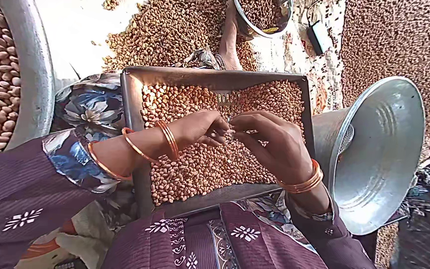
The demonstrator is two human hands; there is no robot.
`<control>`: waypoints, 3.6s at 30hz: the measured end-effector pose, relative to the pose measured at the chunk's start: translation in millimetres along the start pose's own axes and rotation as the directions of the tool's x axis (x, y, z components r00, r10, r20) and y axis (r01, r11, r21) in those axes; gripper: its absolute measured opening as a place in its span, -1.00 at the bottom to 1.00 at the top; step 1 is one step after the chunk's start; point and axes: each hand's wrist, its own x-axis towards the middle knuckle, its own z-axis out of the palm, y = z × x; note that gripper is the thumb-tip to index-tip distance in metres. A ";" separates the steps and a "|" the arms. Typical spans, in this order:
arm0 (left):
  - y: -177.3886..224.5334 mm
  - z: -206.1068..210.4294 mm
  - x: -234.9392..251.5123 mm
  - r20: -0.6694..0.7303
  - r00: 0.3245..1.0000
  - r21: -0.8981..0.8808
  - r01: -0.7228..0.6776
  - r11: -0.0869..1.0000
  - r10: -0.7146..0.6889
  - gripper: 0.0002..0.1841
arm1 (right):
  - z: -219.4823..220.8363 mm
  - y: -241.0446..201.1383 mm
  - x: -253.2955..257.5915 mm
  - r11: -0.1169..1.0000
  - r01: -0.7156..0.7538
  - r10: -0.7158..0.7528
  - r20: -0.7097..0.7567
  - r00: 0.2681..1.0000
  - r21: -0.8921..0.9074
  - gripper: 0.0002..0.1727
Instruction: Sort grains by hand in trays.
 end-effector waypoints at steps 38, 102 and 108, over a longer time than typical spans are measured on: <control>12.9 -36.3 -5.9 0.201 0.944 0.893 -0.286 0.348 0.260 -0.83 | 30.8 39.6 -11.7 0.985 -0.121 0.151 0.275 0.950 -0.122 -0.86; -1.1 -30.3 1.6 0.237 0.893 0.935 -0.316 0.159 0.382 -0.78 | -4.2 74.5 9.0 0.847 -0.124 0.259 0.199 0.945 -0.517 -0.91; -7.0 -31.9 0.1 0.230 0.873 0.935 -0.320 0.149 0.429 -0.81 | -10.1 89.6 31.0 0.949 -0.226 0.283 0.275 0.919 -0.222 -0.84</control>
